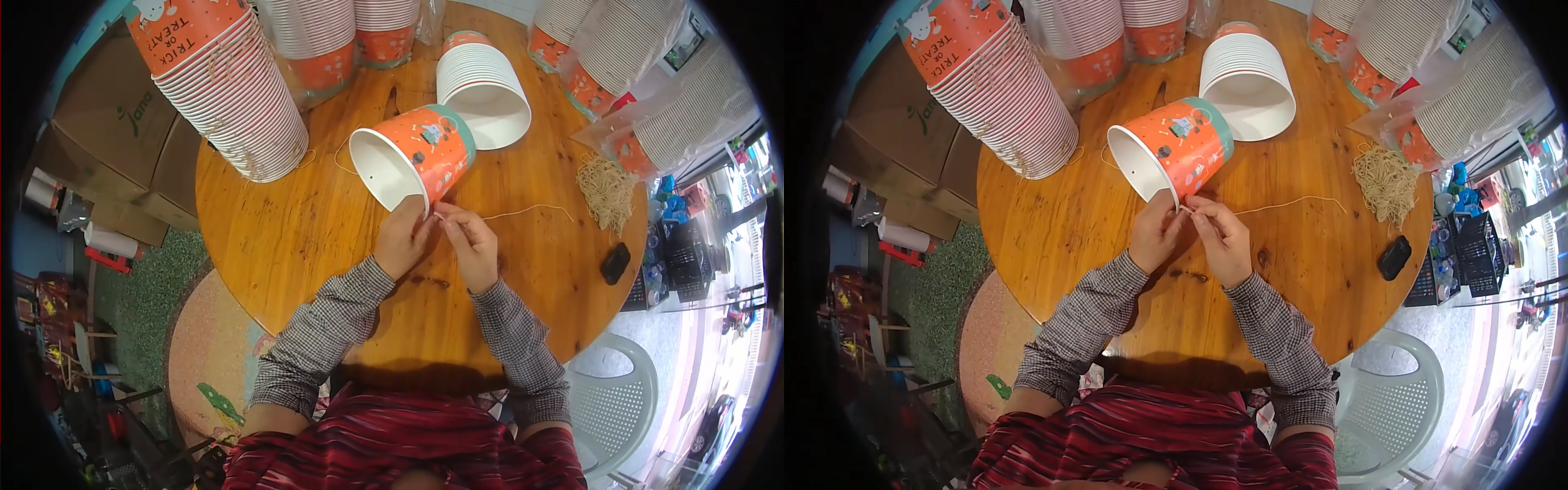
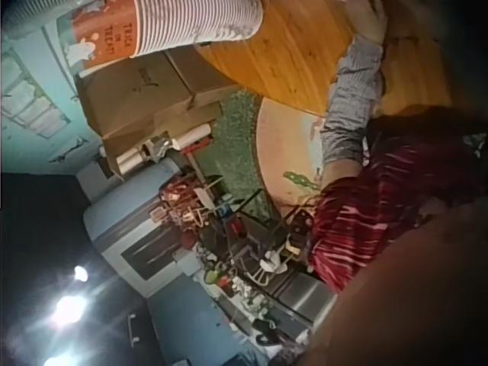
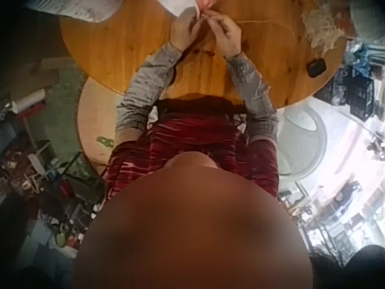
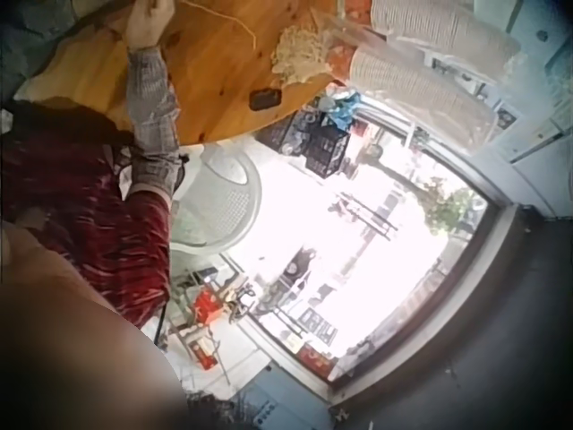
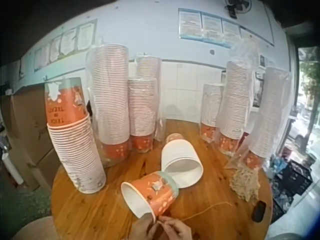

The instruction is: Attaching string handles to decorative paper buckets.

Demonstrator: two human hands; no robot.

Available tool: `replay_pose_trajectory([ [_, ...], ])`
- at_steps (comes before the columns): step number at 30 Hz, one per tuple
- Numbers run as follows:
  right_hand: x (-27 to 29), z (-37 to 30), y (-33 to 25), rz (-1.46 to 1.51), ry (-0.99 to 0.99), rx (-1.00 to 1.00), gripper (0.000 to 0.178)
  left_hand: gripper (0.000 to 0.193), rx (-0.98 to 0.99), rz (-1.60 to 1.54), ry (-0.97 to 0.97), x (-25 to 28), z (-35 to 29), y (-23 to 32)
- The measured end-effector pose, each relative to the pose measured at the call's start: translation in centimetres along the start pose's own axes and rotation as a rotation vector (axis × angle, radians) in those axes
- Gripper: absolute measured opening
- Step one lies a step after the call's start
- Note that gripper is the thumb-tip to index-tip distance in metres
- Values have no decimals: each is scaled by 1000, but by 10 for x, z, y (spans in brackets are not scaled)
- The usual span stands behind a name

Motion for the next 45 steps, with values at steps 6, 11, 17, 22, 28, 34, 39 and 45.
replay_pose_trajectory([
  [6,4,-4,-24,-52,131,60,10,19,119,-20,-58,7,-6,17],
  [11,1,-7,-37,-276,129,224,8,19,144,-171,14,13,-5,31],
  [17,8,-9,-43,-430,180,221,8,25,-111,39,-17,1,-10,12],
  [22,16,-7,-46,-389,242,231,12,23,44,-62,-84,-8,-11,3],
  [28,10,-5,-55,-492,202,282,11,23,-55,-77,11,4,-4,23],
  [34,10,-4,-56,-500,171,295,9,18,28,-134,13,0,-5,29],
  [39,4,-7,-52,-563,104,327,10,3,1,-155,170,19,-10,28],
  [45,-7,-9,-58,-687,7,443,11,16,-96,15,36,20,-6,33],
])
Point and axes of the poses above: each hand's wrist, its own z-axis towards the middle knuckle, its own x-axis out of the back of the hand, y = z × x, the point moved 4 cm from there along z, towards the middle knuckle, and after that the axes turned 4 degrees about z, right-handed, at the moved point
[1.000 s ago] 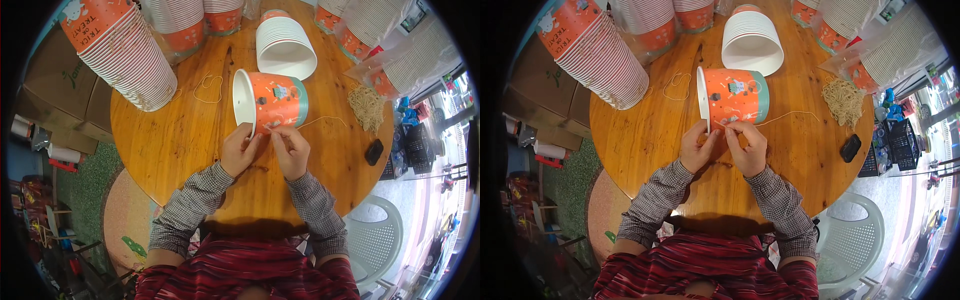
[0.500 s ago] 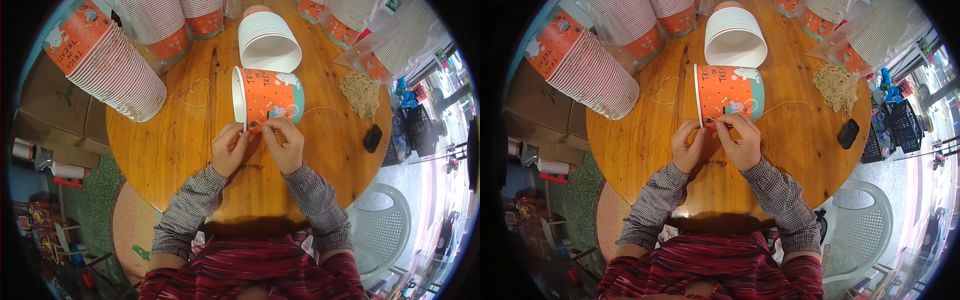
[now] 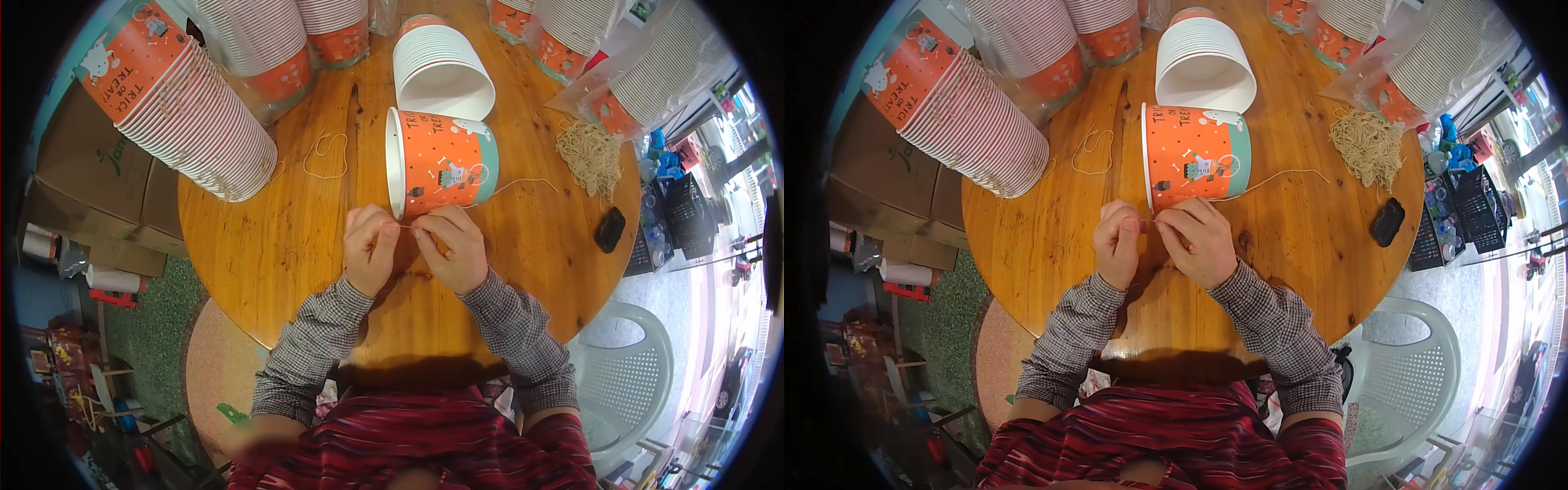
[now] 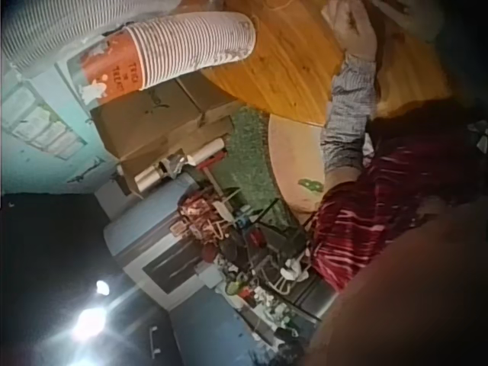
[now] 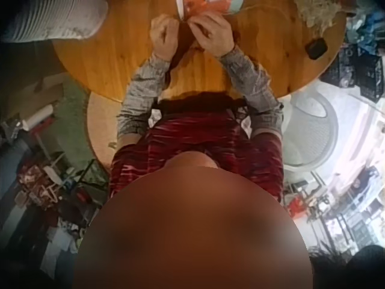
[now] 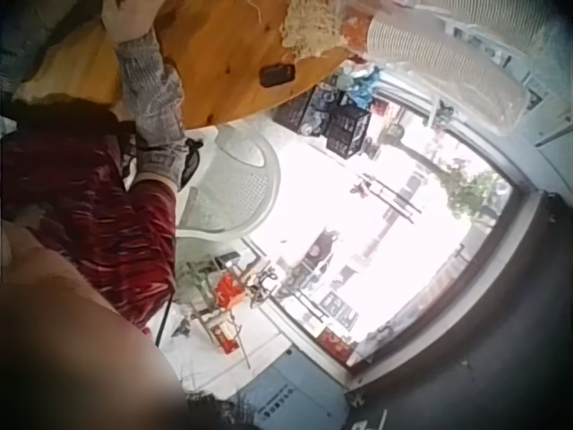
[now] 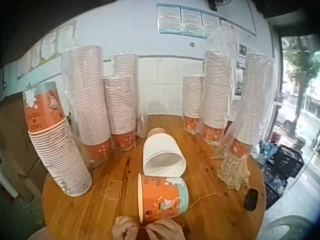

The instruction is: Attaching string handles to decorative paper buckets.

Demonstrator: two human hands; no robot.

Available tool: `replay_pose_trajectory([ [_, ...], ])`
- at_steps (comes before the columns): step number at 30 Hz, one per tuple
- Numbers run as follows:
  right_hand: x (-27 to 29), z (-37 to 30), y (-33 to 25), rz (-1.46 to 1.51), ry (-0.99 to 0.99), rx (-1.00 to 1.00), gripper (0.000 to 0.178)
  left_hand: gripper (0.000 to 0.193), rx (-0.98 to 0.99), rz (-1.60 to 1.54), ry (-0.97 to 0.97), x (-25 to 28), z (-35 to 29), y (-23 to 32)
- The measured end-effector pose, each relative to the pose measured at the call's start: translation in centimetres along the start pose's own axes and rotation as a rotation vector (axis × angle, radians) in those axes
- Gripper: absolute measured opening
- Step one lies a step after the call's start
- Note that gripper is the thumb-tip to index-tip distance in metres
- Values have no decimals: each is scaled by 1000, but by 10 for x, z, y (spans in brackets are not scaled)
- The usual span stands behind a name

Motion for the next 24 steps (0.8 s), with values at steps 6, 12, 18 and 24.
replay_pose_trajectory([
  [6,-1,0,1,-9,-18,2,11,15,28,56,4,-5,3,7],
  [12,0,-1,2,100,-7,-199,11,11,-28,77,-1,-9,2,5],
  [18,-2,-3,5,152,14,-231,11,8,-85,141,-3,-9,3,5],
  [24,3,-3,11,145,133,-230,9,28,98,-122,45,-19,4,-5],
])
Point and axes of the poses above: each hand's wrist, its own z-axis towards the middle knuckle, its own x-axis out of the back of the hand, y = z × x, the point moved 4 cm from there along z, towards the middle knuckle, and after that the axes turned 4 degrees about z, right-handed, at the moved point
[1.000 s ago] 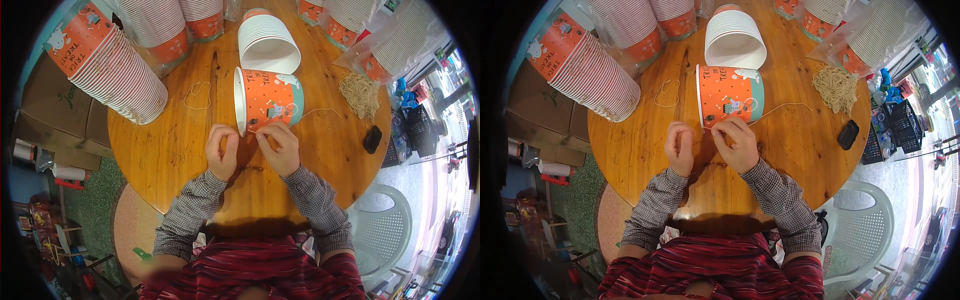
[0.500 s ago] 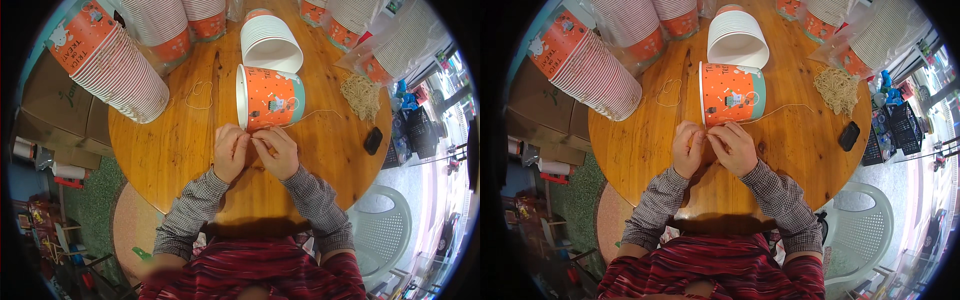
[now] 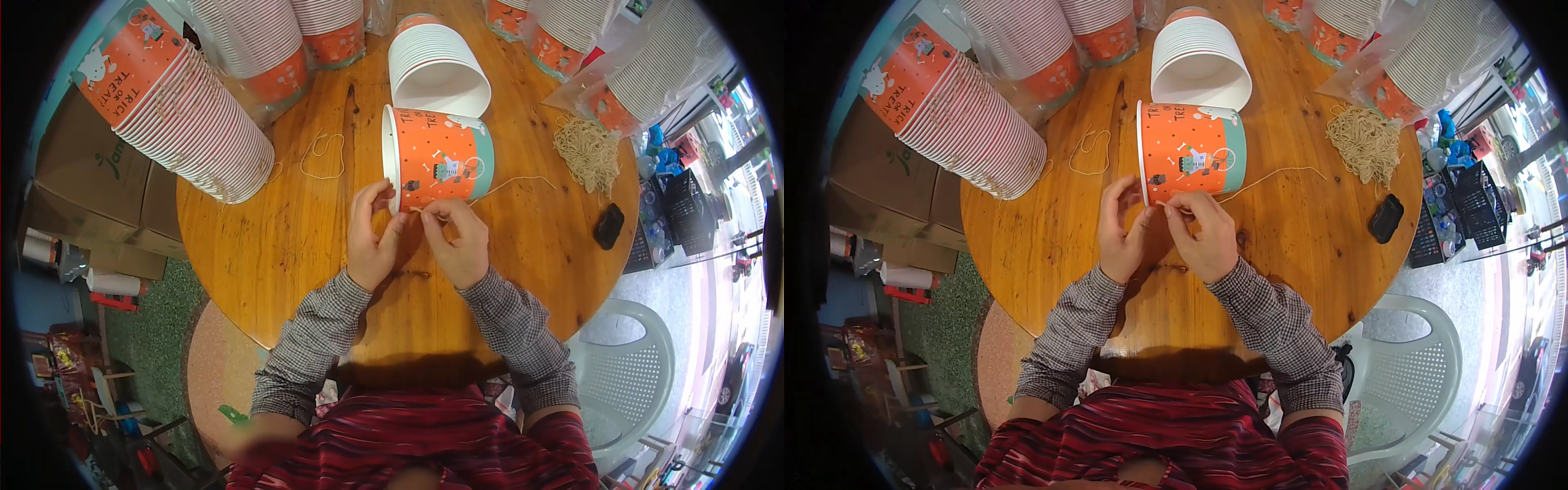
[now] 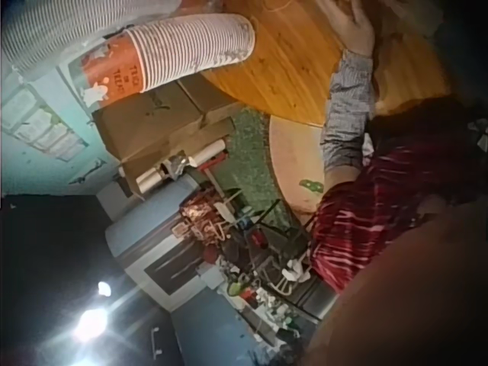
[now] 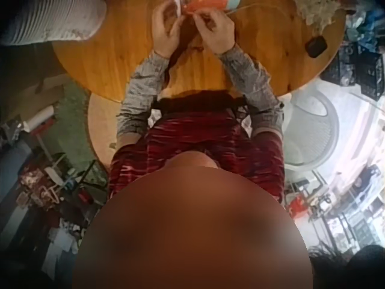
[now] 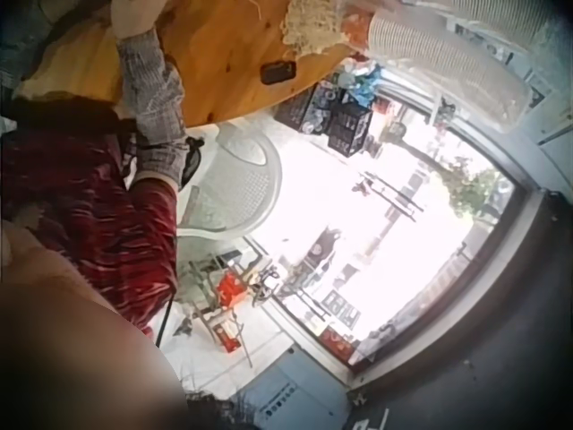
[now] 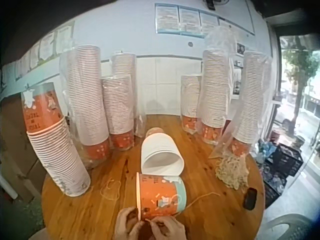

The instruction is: Attaching string handles to decorative paper buckets.

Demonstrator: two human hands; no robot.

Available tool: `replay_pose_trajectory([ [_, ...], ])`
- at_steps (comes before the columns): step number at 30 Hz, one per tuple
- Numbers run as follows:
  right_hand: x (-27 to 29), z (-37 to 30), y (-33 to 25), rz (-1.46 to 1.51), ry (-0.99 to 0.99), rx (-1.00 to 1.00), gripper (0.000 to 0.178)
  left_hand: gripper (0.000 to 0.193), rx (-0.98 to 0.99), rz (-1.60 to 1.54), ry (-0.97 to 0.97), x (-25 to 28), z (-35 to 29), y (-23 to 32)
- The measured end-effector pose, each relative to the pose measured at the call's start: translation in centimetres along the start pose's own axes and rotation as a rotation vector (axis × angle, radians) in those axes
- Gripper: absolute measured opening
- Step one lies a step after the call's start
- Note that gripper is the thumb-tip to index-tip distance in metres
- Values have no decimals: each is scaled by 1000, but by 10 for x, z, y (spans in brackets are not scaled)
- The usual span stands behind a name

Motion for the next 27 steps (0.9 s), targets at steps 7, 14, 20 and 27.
replay_pose_trajectory([
  [7,0,-1,2,-79,16,52,12,33,68,-21,-147,-6,-3,-3],
  [14,-3,-2,0,-69,-6,74,13,30,87,-51,-108,-4,-4,9],
  [20,-2,-3,1,-44,5,75,13,28,111,-32,-146,-5,-6,9],
  [27,-2,-2,0,-76,-7,77,13,30,104,-40,-142,-5,-7,9],
])
Point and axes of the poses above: each hand's wrist, its own z-axis towards the middle knuckle, its own x-axis out of the back of the hand, y = z × x, the point moved 4 cm from there along z, towards the middle knuckle, and after that the axes turned 4 degrees about z, right-handed, at the moved point
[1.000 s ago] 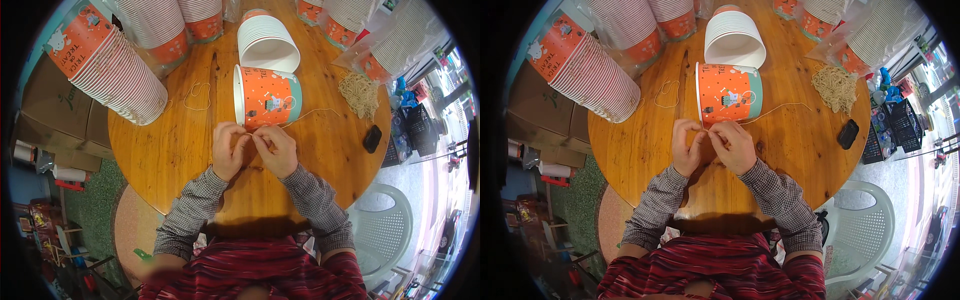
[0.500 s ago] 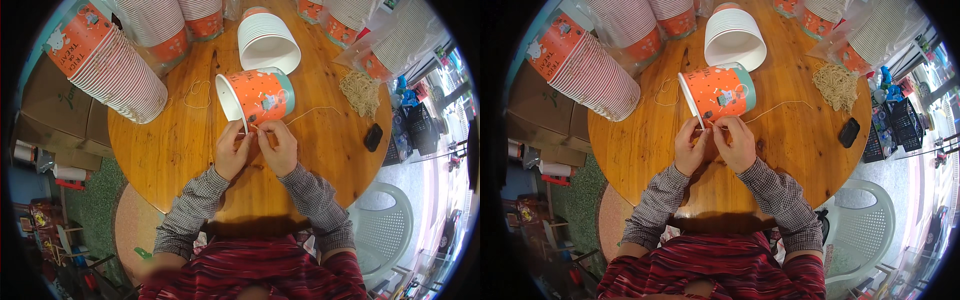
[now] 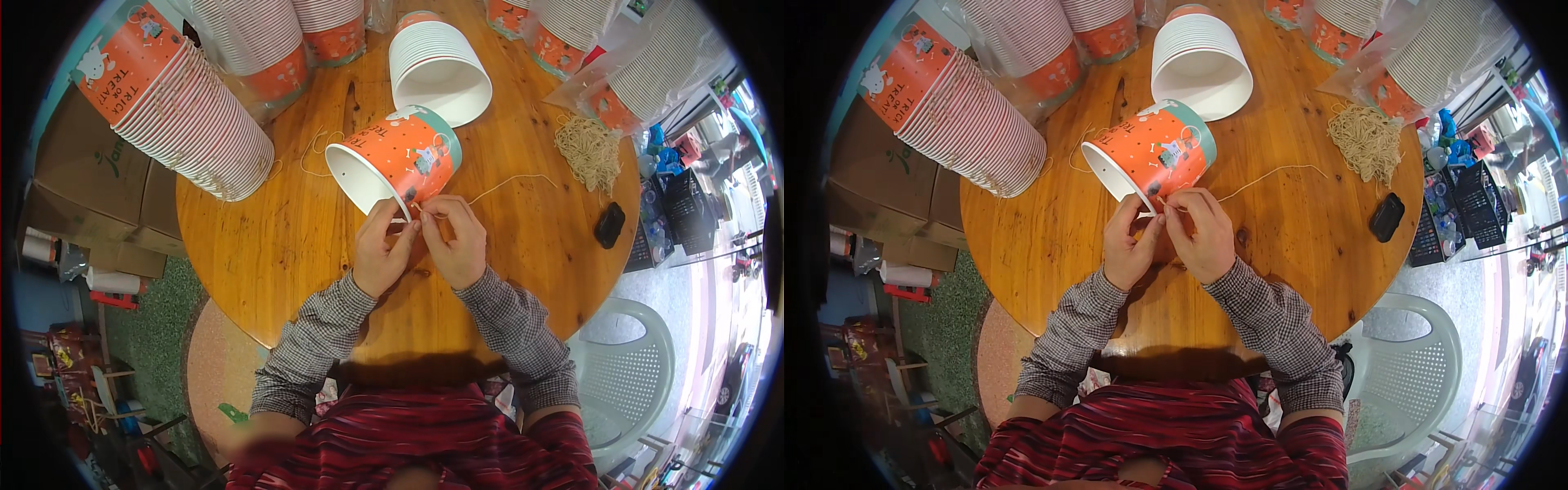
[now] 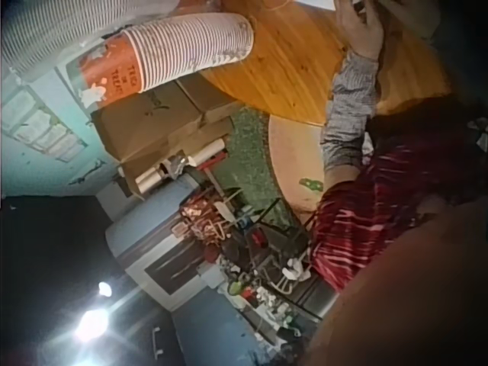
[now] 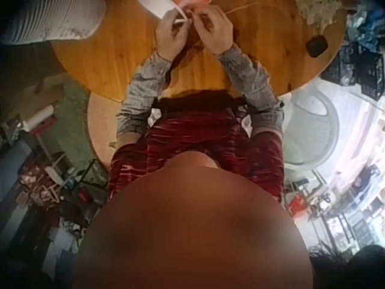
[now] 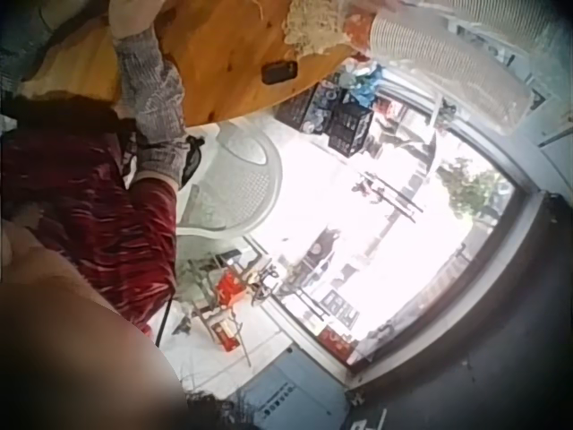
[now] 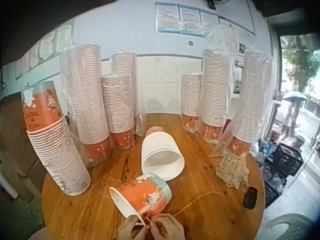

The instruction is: Attaching string handles to decorative paper buckets.

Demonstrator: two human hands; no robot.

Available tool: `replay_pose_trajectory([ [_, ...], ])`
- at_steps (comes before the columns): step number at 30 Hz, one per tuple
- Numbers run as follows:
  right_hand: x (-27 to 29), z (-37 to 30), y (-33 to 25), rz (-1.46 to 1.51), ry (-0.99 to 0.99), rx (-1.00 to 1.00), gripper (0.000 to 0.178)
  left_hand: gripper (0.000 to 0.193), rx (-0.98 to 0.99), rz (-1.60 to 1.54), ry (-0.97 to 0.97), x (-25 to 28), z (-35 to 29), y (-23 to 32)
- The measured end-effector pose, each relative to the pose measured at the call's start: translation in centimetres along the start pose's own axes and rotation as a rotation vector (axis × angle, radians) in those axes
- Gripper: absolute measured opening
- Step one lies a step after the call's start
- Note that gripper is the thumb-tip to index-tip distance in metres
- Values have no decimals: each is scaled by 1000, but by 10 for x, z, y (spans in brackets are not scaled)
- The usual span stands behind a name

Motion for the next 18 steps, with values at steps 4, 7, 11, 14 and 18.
replay_pose_trajectory([
  [4,-1,0,0,-27,-7,40,14,29,-15,-17,8,0,0,0],
  [7,1,0,-1,-38,-32,58,16,28,-8,-26,15,1,0,1],
  [11,2,2,-4,-45,-47,24,14,26,-10,-36,8,0,0,1],
  [14,2,3,-1,-27,-51,-11,14,25,-37,-8,-2,-1,-1,2],
  [18,4,4,-1,-37,-46,-15,14,24,-54,-8,-8,-3,-3,1],
])
Point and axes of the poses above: each hand's wrist, its own z-axis towards the middle knuckle, its own x-axis out of the back of the hand, y = z × x, the point moved 4 cm from there along z, towards the middle knuckle, and after that the axes turned 4 degrees about z, right-handed, at the moved point
